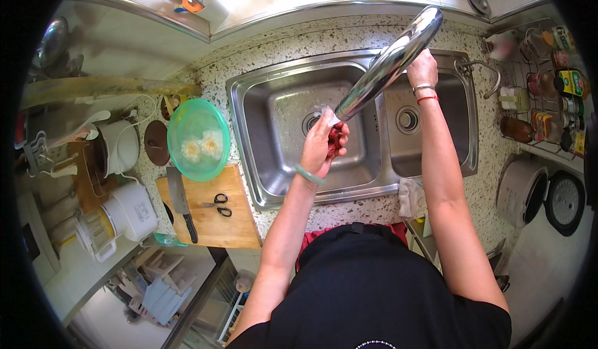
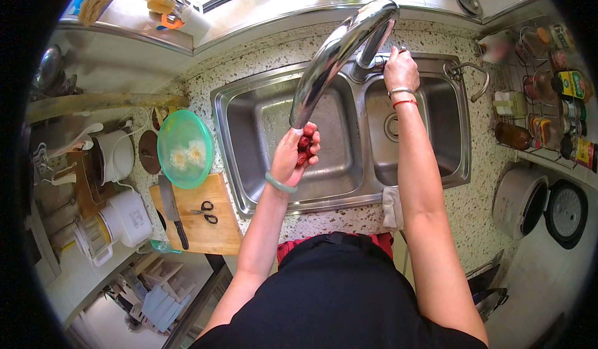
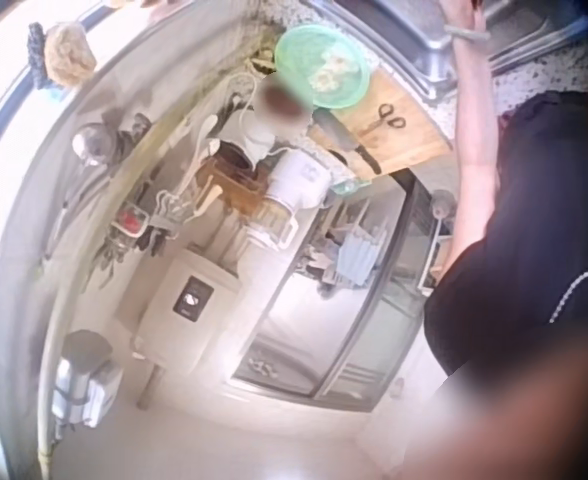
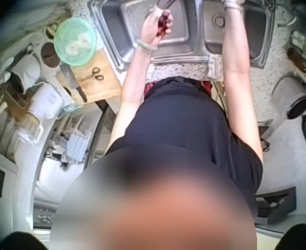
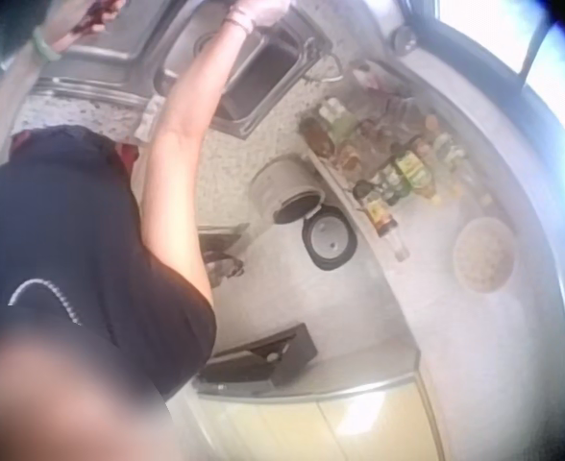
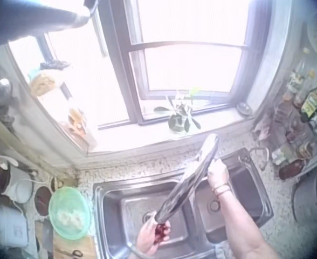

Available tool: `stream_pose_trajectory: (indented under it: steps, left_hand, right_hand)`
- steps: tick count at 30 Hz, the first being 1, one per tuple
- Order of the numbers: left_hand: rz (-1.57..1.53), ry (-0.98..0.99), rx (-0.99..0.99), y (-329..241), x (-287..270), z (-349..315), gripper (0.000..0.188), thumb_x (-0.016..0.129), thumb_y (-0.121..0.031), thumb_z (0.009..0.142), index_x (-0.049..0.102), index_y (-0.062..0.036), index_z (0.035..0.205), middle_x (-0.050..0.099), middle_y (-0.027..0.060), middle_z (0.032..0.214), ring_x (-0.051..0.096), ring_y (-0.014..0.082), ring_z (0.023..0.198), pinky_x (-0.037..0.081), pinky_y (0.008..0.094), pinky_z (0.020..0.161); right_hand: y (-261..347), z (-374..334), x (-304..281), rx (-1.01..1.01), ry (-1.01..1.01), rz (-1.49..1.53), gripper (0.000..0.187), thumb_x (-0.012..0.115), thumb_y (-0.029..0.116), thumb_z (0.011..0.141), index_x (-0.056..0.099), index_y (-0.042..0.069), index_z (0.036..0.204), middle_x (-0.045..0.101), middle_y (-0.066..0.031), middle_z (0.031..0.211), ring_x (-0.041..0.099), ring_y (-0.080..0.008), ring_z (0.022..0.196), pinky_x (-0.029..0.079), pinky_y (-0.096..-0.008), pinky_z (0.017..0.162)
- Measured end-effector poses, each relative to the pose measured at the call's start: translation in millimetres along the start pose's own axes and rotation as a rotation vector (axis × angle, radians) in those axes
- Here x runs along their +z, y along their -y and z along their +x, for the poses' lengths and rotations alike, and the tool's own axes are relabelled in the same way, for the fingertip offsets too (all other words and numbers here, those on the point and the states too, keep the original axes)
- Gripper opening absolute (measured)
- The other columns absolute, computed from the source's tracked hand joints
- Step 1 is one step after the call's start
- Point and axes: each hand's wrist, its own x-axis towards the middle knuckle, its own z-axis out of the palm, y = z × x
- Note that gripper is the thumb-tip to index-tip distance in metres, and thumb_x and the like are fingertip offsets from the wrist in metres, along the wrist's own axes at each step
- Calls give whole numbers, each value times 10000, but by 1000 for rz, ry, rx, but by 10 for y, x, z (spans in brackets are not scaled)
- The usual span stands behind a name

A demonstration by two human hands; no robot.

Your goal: The person washes red dates under running water, then uses scissors to trim the stems and slit the dates on a wooden cutting board. A brown pot is briefly filled with water and placed into a white appliance.

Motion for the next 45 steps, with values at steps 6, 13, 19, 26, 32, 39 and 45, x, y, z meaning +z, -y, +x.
stream_pose_trajectory:
  steps: [6,13,19,26,32,39,45]
  left_hand:
    - [-30,18,8,-4,23,22,292,472,-316,980,522,-74,1135,537,24,834,483,98,666,409,228,503]
    - [-31,22,30,-13,30,-23,308,459,-334,984,518,-78,1144,528,20,821,468,93,650,405,225,499]
    - [-10,-4,39,-55,71,-53,333,427,-357,994,516,-80,1156,528,21,817,464,93,651,400,224,501]
    - [3,-22,37,-107,177,-31,306,418,-310,1001,512,-77,1176,541,27,840,465,102,662,402,235,510]
    - [-12,20,34,-136,231,-3,279,413,-261,1000,510,-76,1185,541,34,846,463,107,662,401,236,508]
    - [-43,16,30,-119,227,-3,279,417,-266,1000,511,-71,1177,526,31,828,458,106,657,396,235,506]
    - [-47,10,44,-98,189,15,262,423,-287,999,517,-98,1155,522,27,789,460,101,650,395,233,501]
  right_hand:
    - [-45,68,20,-59,-3,-36,459,417,433,945,620,25,1009,648,-236,1007,618,-405,967,494,-477,832]
    - [16,46,4,-94,-19,-83,419,428,412,949,611,36,981,661,-225,958,638,-401,918,515,-477,796]
    - [68,-22,-15,-120,-65,-76,401,437,405,948,602,40,960,664,-226,928,645,-400,890,521,-477,778]
    - [-31,72,73,-163,-68,-87,402,437,402,948,599,35,956,660,-235,923,643,-403,888,517,-480,779]
    - [-108,132,132,-218,-80,-73,399,437,396,948,602,32,963,658,-238,928,640,-405,892,513,-483,785]
    - [-124,147,144,-215,-68,-72,399,441,398,945,606,36,977,656,-242,940,635,-405,902,510,-484,793]
    - [-131,74,131,-200,-155,109,447,499,447,919,602,21,1006,659,-234,902,642,-385,887,502,-464,761]
